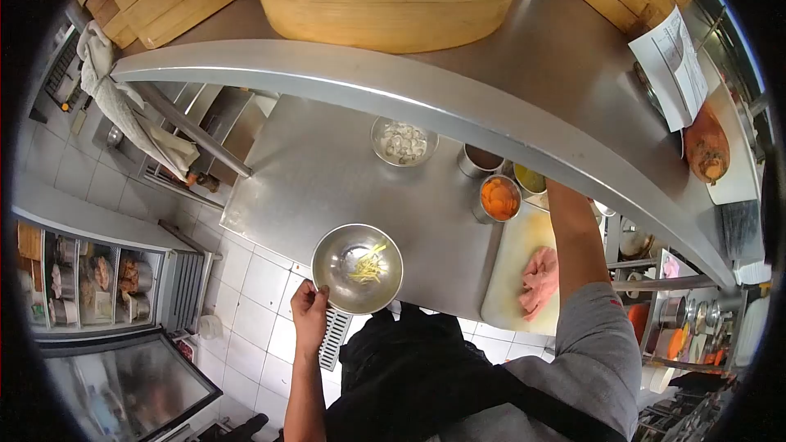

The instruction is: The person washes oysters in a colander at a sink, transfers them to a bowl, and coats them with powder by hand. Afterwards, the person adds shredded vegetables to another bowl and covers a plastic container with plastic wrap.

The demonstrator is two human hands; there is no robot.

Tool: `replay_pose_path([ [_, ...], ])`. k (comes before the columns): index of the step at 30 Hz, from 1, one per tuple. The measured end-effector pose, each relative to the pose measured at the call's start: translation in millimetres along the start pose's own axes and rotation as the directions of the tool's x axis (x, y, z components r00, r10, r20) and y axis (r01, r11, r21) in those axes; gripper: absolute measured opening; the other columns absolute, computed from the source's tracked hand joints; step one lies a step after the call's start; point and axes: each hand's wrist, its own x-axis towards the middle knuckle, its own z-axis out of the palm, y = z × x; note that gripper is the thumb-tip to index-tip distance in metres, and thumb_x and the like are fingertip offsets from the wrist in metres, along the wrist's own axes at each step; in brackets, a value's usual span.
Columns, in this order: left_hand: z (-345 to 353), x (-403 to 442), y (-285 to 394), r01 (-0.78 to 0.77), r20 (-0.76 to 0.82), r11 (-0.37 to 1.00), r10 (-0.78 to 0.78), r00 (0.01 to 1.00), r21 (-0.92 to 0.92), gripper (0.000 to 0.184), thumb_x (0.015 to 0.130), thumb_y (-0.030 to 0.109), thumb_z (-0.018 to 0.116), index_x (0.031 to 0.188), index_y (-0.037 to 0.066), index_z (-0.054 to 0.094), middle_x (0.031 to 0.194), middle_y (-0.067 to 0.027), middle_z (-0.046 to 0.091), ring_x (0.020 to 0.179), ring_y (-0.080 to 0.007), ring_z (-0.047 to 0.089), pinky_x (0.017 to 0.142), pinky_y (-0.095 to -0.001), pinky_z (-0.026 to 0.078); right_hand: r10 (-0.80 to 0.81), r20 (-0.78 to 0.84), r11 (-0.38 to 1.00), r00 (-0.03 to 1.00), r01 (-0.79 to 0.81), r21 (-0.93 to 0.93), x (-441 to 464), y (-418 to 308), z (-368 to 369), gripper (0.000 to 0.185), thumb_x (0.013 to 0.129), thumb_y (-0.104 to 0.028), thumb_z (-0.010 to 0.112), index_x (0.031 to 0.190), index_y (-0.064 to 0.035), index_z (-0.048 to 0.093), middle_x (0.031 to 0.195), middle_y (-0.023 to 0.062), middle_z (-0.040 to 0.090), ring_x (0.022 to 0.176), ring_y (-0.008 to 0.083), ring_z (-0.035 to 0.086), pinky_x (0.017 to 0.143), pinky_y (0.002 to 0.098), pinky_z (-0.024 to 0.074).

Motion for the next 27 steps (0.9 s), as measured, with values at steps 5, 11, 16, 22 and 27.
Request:
replay_pose_path([
  [5, 11.1, 7.9, -2.5, -0.019, -0.008, 1.000, 0.019, 1.000, 0.015, 0.026, 0.097, 0.005, 0.060, 0.076, 0.009, 0.046, 0.069, 0.0023, 0.053, 0.062, -0.0043, 0.047, 0.055, -0.0231, 0.038, 0.015, 0.008, 1.000, 1.000, -0.015, 0.013, -5.2, 16.6, 4.5, 0.042, 0.088, -0.034, 0.073, 0.119, -0.0063, 0.069, 0.115, 0.0158, 0.071, 0.107, 0.0296, 0.067, 0.092, 0.0419, 0.0528],
  [11, 33.2, 34.6, 7.7, -0.040, 0.059, 0.997, 0.036, 0.998, 0.070, 0.026, 0.096, 0.008, 0.061, 0.075, 0.008, 0.048, 0.068, 0.0014, 0.053, 0.062, -0.0057, 0.051, 0.054, -0.0245, 0.045, 0.040, 0.029, 0.998, 0.999, -0.041, 0.039, -22.6, 41.8, 0.8, 0.041, 0.089, -0.032, 0.073, 0.120, -0.0063, 0.069, 0.115, 0.0149, 0.071, 0.105, 0.0279, 0.067, 0.091, 0.0406, 0.0526],
  [16, 71.3, 72.1, 32.8, -0.027, 0.156, 0.994, 0.010, 0.988, 0.107, 0.022, 0.096, 0.009, 0.061, 0.076, 0.006, 0.051, 0.071, -0.0005, 0.054, 0.064, -0.0077, 0.055, 0.055, -0.0284, 0.056, 0.094, 0.021, 0.993, 0.995, -0.095, 0.065, -43.5, 40.5, -22.6, 0.040, 0.090, -0.030, 0.073, 0.122, -0.0062, 0.068, 0.114, 0.0141, 0.071, 0.105, 0.0265, 0.067, 0.091, 0.0395, 0.0525],
  [22, 99.8, 132.9, 32.4, -0.092, 0.355, 0.994, 0.064, 0.933, 0.062, 0.017, 0.096, 0.009, 0.059, 0.081, 0.001, 0.055, 0.074, -0.0027, 0.055, 0.066, -0.0106, 0.058, 0.054, -0.0302, 0.060, -0.360, -0.048, 0.363, 0.932, 0.188, 0.912, -195.1, -153.0, -174.0, 0.034, 0.089, -0.014, 0.072, 0.122, -0.0055, 0.068, 0.114, 0.0119, 0.070, 0.105, 0.0232, 0.066, 0.090, 0.0358, 0.0515],
  [27, 88.5, 152.9, 67.0, -0.093, 0.461, 0.985, 0.015, 0.887, 0.147, 0.016, 0.094, 0.009, 0.057, 0.080, 0.003, 0.055, 0.076, -0.0024, 0.055, 0.066, -0.0115, 0.058, 0.055, -0.0321, 0.061, -0.701, -0.107, 0.604, 0.705, 0.666, 0.437, -263.0, -262.4, -138.6, 0.028, 0.080, -0.013, 0.067, 0.107, -0.0100, 0.073, 0.099, 0.0133, 0.065, 0.106, 0.0314, 0.062, 0.097, 0.0441, 0.0491],
])
